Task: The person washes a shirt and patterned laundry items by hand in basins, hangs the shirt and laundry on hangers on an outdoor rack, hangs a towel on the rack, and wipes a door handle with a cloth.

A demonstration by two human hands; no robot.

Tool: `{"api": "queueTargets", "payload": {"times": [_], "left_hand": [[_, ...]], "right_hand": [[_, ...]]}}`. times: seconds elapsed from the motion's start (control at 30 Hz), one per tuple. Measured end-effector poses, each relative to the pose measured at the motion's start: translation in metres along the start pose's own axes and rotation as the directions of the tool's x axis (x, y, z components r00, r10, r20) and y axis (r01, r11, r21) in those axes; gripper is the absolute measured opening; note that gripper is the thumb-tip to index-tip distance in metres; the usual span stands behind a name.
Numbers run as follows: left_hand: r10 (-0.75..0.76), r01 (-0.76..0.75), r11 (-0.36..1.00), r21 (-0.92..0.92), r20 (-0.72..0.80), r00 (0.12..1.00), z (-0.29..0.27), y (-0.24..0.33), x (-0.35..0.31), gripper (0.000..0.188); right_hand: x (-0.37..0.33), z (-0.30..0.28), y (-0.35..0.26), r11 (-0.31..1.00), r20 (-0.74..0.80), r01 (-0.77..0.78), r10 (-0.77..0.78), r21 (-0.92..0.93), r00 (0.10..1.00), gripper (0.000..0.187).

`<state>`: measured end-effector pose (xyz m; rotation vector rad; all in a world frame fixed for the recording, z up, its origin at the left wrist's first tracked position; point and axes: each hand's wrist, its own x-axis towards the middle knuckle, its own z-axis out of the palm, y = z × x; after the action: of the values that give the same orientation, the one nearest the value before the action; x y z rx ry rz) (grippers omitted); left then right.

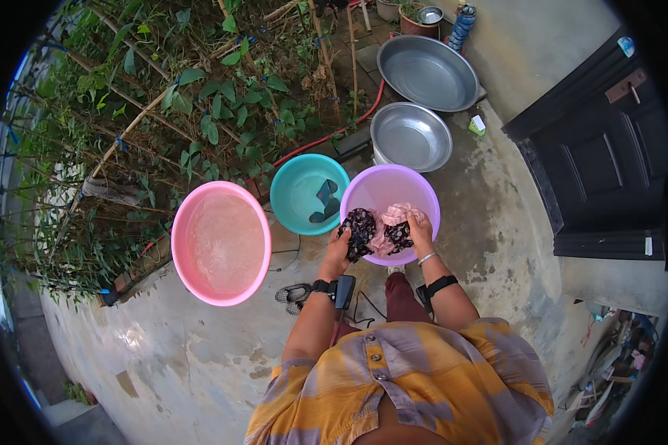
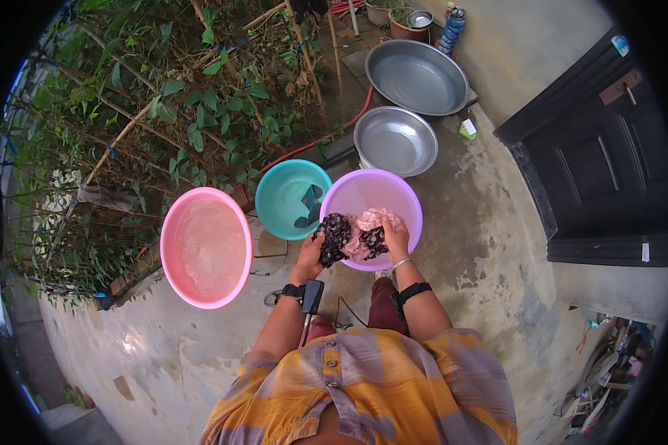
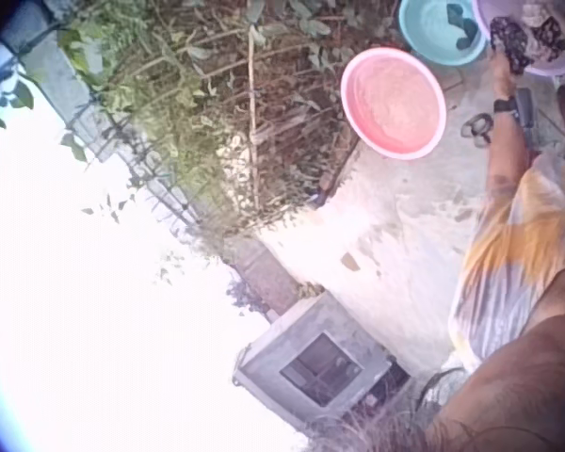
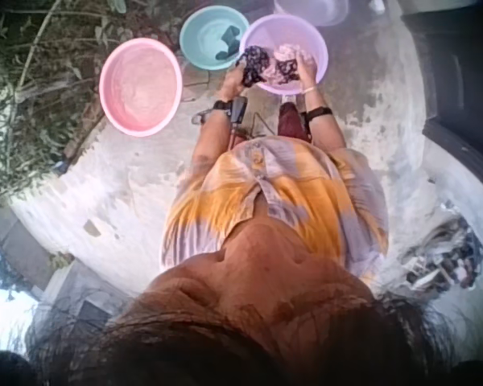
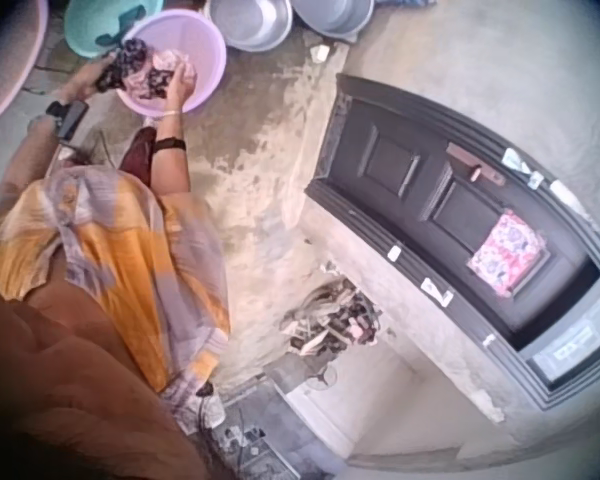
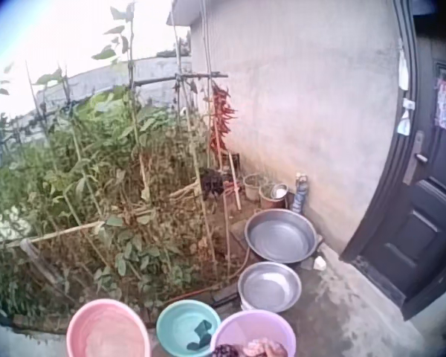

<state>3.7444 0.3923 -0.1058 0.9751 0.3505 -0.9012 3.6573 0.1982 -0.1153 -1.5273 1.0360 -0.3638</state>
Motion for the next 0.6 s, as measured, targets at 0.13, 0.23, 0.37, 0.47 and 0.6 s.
{"api": "queueTargets", "payload": {"times": [0.13, 0.23, 0.37, 0.47, 0.6], "left_hand": [[0.126, -0.081, 0.975, 0.209, -0.210, 0.970, 0.064, -0.061, 0.101, 0.038], [0.400, -0.147, 0.734, 0.663, -0.247, 0.882, 0.040, -0.104, 0.169, 0.058], [0.474, -0.004, 0.253, 0.968, -0.120, 0.872, 0.067, -0.134, 0.206, 0.074], [0.307, 0.136, 0.209, 0.968, -0.197, 0.931, 0.069, -0.140, 0.230, 0.071], [0.185, 0.230, 0.232, 0.945, -0.275, 0.944, 0.061, -0.141, 0.265, 0.060]], "right_hand": [[0.108, -0.048, 0.044, 0.698, 0.073, 0.249, -0.271, -0.671, 0.960, 0.067], [0.144, -0.026, 0.047, 0.606, 0.412, 0.421, -0.164, -0.675, 0.896, 0.077], [0.180, -0.023, 0.056, 0.419, 0.515, 0.456, 0.033, -0.785, 0.857, 0.087], [0.198, -0.012, 0.069, 0.404, 0.556, 0.450, 0.195, -0.796, 0.808, 0.087], [0.220, 0.007, 0.100, 0.424, 0.526, 0.386, 0.288, -0.819, 0.800, 0.076]]}}
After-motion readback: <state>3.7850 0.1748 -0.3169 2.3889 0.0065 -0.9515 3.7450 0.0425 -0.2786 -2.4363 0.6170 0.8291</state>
